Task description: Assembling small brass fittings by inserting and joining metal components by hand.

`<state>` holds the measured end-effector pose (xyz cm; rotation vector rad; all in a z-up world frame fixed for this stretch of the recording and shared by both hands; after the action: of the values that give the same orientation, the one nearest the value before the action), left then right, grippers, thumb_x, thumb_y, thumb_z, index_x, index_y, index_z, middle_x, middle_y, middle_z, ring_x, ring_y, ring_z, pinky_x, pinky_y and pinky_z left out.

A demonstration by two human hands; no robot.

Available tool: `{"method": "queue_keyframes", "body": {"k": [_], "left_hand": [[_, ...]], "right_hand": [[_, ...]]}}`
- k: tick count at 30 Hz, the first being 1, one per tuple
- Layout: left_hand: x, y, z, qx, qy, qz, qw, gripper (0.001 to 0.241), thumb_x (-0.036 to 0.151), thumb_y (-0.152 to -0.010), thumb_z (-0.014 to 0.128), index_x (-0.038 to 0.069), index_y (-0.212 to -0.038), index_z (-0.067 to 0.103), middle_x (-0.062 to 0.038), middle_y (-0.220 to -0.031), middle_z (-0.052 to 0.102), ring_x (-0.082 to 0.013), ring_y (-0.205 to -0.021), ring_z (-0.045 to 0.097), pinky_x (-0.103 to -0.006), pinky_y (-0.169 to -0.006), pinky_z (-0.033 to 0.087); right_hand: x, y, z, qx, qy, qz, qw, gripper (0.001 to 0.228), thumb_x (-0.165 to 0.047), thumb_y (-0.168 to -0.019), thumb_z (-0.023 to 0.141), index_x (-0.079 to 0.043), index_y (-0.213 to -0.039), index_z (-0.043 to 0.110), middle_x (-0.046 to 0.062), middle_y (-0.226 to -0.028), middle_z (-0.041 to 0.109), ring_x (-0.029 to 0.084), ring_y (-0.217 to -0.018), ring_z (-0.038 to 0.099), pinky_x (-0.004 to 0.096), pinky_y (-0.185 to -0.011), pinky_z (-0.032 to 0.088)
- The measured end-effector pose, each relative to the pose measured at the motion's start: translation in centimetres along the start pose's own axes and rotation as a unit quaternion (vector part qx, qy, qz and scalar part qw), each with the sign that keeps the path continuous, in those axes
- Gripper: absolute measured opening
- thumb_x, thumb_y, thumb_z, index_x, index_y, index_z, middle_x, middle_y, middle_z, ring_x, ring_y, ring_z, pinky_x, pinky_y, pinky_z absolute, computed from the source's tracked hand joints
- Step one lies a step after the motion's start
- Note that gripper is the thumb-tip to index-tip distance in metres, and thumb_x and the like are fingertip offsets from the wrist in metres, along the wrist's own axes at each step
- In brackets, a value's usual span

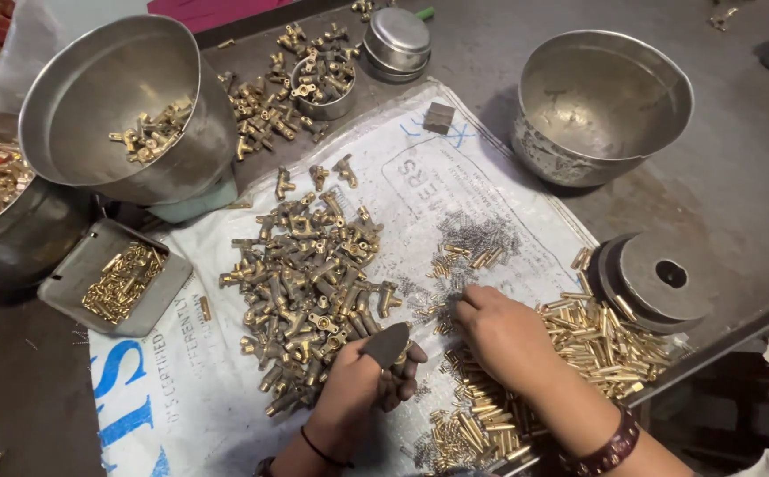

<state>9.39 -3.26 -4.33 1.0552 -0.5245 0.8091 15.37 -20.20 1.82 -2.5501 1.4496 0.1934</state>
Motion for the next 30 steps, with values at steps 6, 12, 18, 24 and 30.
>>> {"method": "queue_keyframes", "body": {"k": [6, 12, 18, 24, 30], "left_hand": [[-1.8, -0.6, 0.7, 0.008, 0.075, -0.12, 0.99, 0.069, 0.064, -0.096, 0.048, 0.001, -0.078, 0.068, -0.005, -0.058, 0.058, -0.016, -0.043, 0.055, -0.0243, -0.037, 0.03], [-1.8, -0.6, 1.4, -0.039, 0.113, -0.093, 0.988, 0.057, 0.058, -0.099, 0.051, 0.006, -0.082, 0.066, -0.004, -0.062, 0.058, -0.0151, -0.045, 0.05, -0.0258, -0.039, 0.028], [-1.7, 0.2, 1.4, -0.004, 0.084, -0.067, 0.994, 0.058, 0.058, -0.1, 0.049, 0.005, -0.083, 0.066, -0.004, -0.06, 0.055, -0.0163, -0.045, 0.053, -0.0264, -0.038, 0.025], [-2.4, 0.5, 1.8, -0.002, 0.081, -0.048, 0.996, 0.049, 0.05, -0.102, 0.048, 0.007, -0.089, 0.066, -0.005, -0.064, 0.065, -0.0157, -0.047, 0.059, -0.027, -0.038, 0.034], [-2.1, 0.4, 2.0, -0.069, 0.066, -0.01, 0.995, 0.047, 0.048, -0.105, 0.05, 0.007, -0.09, 0.066, -0.004, -0.064, 0.064, -0.012, -0.045, 0.056, -0.0243, -0.035, 0.033]], "right_hand": [[-0.9, -0.1, -0.5, -0.007, 0.016, -0.019, 1.0, 0.015, -0.015, -0.081, 0.062, -0.01, -0.092, 0.071, 0.007, -0.089, 0.061, 0.027, -0.09, 0.066, 0.041, -0.067, 0.055], [-0.7, -0.3, 0.5, -0.023, 0.015, 0.004, 1.0, 0.013, -0.018, -0.084, 0.063, -0.009, -0.09, 0.07, 0.007, -0.088, 0.061, 0.028, -0.085, 0.067, 0.042, -0.066, 0.055], [0.5, 1.8, 0.0, -0.037, -0.234, 0.235, 0.943, 0.027, -0.026, -0.086, 0.078, -0.015, -0.111, 0.074, 0.004, -0.096, 0.075, 0.022, -0.073, 0.076, 0.032, -0.07, 0.06], [-4.9, 4.1, -2.8, 0.113, -0.319, -0.008, 0.941, 0.014, -0.01, -0.084, 0.075, -0.007, -0.098, 0.071, 0.008, -0.107, 0.072, 0.024, -0.098, 0.074, 0.034, -0.084, 0.058], [-5.3, 4.2, -2.6, 0.086, -0.316, 0.006, 0.945, 0.014, -0.008, -0.082, 0.076, -0.005, -0.095, 0.071, 0.009, -0.103, 0.071, 0.025, -0.097, 0.073, 0.034, -0.083, 0.057]]}}
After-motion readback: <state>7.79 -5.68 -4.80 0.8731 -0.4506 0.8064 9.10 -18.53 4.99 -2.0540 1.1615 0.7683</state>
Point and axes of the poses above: each hand's wrist, its own y-axis away from the middle knuckle, its own z-axis out of the palm, x = y × z, the point moved 7 cm from there along -y, towards the middle knuckle
